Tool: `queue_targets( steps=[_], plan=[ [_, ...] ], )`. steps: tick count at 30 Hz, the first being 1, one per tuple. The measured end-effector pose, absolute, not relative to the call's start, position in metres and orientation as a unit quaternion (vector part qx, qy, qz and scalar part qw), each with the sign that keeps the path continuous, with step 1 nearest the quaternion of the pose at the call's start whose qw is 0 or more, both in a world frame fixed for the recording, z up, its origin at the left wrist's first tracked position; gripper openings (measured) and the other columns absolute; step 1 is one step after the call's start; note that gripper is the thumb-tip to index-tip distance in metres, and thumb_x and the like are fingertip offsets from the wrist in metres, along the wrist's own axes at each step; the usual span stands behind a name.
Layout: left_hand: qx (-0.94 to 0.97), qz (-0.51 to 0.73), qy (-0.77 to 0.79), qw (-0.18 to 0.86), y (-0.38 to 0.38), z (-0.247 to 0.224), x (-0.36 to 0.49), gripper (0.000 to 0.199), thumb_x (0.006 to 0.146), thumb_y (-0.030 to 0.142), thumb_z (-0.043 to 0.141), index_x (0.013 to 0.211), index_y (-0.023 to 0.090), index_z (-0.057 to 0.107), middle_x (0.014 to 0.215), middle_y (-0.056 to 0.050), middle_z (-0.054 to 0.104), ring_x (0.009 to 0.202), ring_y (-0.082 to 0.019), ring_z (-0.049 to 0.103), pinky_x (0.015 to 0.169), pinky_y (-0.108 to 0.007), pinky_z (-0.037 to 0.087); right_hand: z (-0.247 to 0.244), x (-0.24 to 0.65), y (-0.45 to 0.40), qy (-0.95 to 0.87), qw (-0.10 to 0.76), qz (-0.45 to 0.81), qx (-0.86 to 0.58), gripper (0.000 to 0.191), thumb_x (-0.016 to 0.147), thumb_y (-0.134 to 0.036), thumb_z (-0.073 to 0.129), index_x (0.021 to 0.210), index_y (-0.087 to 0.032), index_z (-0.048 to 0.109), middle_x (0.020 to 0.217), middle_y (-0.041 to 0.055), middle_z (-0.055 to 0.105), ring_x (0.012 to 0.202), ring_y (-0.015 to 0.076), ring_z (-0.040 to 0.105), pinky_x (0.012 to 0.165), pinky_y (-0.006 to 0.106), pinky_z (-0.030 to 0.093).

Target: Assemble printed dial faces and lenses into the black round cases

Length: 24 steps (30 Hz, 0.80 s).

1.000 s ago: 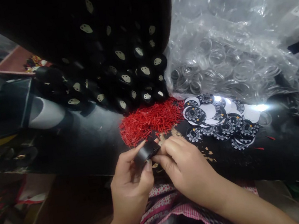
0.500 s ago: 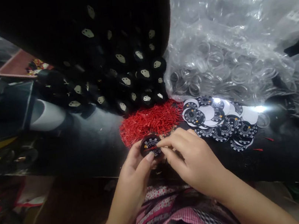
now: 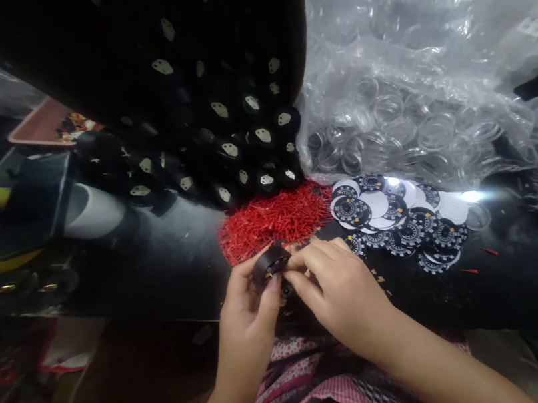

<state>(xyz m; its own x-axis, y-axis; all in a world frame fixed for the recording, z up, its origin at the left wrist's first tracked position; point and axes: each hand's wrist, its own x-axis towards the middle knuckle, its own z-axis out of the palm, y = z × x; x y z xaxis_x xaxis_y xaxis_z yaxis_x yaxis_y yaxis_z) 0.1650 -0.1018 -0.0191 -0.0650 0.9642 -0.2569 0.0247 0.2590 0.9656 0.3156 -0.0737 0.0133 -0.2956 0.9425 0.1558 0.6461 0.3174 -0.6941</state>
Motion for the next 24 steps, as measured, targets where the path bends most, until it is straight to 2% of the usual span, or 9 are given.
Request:
queue_targets(
  steps=[5, 11, 16, 20, 24],
  plan=[
    [0.414, 0.452, 0.560, 0.557, -0.103, -0.020, 0.169, 0.026, 0.095, 0.030, 0.056, 0.120, 0.025, 0.057, 0.105, -0.002, 0.070, 0.094, -0.017, 0.067, 0.090, -0.034, 0.052, 0.011, 0.317, -0.077, -0.756, 0.280, 0.248, -0.537, 0.016, 0.096, -0.025, 0.055, 0.085, -0.023, 0.066, 0.079, 0.0015, 0.071, 0.074, 0.0201, 0.065, 0.070, 0.033, 0.047],
    [0.397, 0.464, 0.555, 0.565, -0.105, -0.011, 0.172, 0.023, 0.091, 0.025, 0.059, 0.114, 0.022, 0.062, 0.102, -0.004, 0.072, 0.096, -0.020, 0.067, 0.092, -0.035, 0.052, 0.008, 0.319, -0.081, -0.757, 0.318, 0.209, -0.531, 0.041, 0.098, -0.055, 0.046, 0.075, -0.028, 0.066, 0.069, -0.0008, 0.071, 0.056, 0.0187, 0.068, 0.051, 0.031, 0.048],
    [0.426, 0.437, 0.575, 0.545, -0.108, -0.003, 0.167, 0.030, 0.088, 0.025, 0.061, 0.119, 0.023, 0.064, 0.105, -0.005, 0.074, 0.098, -0.022, 0.068, 0.092, -0.037, 0.051, 0.001, 0.322, -0.083, -0.738, 0.313, 0.224, -0.554, 0.055, 0.091, -0.073, 0.043, 0.073, -0.028, 0.068, 0.066, 0.0002, 0.074, 0.047, 0.0197, 0.069, 0.040, 0.030, 0.049],
    [0.392, 0.417, 0.539, 0.618, -0.102, -0.008, 0.162, 0.032, 0.089, 0.031, 0.060, 0.119, 0.019, 0.063, 0.113, -0.010, 0.073, 0.105, -0.025, 0.068, 0.095, -0.040, 0.051, -0.016, 0.331, -0.080, -0.759, 0.265, 0.239, -0.545, 0.058, 0.091, -0.074, 0.040, 0.074, -0.027, 0.069, 0.073, 0.0036, 0.075, 0.057, 0.0232, 0.072, 0.048, 0.033, 0.054],
    [0.313, 0.441, 0.493, 0.681, -0.094, -0.009, 0.159, 0.038, 0.089, 0.034, 0.062, 0.122, 0.016, 0.058, 0.120, -0.013, 0.071, 0.112, -0.026, 0.067, 0.102, -0.042, 0.049, -0.032, 0.338, -0.074, -0.799, 0.254, 0.210, -0.503, 0.040, 0.097, -0.056, 0.044, 0.097, -0.027, 0.071, 0.095, 0.0070, 0.076, 0.082, 0.0277, 0.072, 0.074, 0.042, 0.055]
  ],
)
